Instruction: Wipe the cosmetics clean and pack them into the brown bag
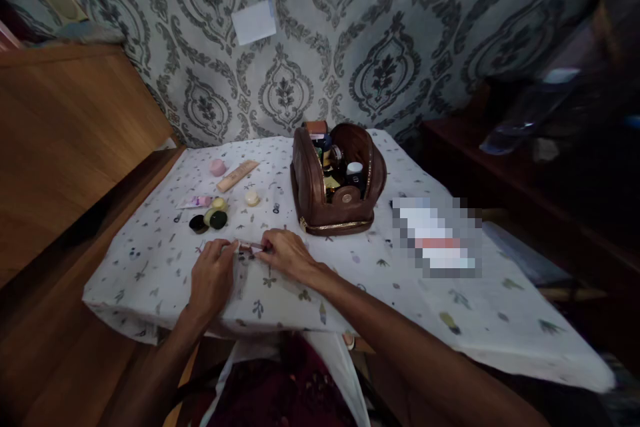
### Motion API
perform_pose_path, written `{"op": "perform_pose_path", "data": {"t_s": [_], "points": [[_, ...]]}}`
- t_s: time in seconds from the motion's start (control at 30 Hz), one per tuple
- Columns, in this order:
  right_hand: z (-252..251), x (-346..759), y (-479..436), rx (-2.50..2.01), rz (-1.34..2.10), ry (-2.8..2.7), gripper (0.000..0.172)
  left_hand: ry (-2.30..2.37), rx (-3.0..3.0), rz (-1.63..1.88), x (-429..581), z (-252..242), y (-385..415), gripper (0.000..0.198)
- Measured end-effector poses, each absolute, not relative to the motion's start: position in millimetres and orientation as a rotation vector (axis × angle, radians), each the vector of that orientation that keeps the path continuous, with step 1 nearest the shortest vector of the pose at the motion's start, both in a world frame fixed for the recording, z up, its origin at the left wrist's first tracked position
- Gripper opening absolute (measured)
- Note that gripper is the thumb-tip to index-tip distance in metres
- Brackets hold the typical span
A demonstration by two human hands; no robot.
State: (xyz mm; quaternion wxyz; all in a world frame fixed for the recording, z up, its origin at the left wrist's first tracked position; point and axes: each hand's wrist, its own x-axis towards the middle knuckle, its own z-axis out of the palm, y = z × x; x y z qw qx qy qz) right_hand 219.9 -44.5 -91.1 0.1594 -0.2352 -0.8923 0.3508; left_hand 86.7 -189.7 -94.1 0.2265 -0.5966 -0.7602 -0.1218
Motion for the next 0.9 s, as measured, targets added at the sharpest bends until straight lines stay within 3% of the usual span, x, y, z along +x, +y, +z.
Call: {"op": "perform_pose_path", "data": {"t_s": [0.3, 0.9], "points": [[-102.6, 216.6, -44.1, -0.525, 0.896, -2.544, 0.009, -2.018, -1.813, -0.280, 120.7, -94.7, -178.0, 0.035], [-93.3, 220.4, -46.3, -0.535, 0.794, -2.685, 0.010, -2.106, -1.634, -0.274, 85.9, -95.4, -190.8, 0.033]]}}
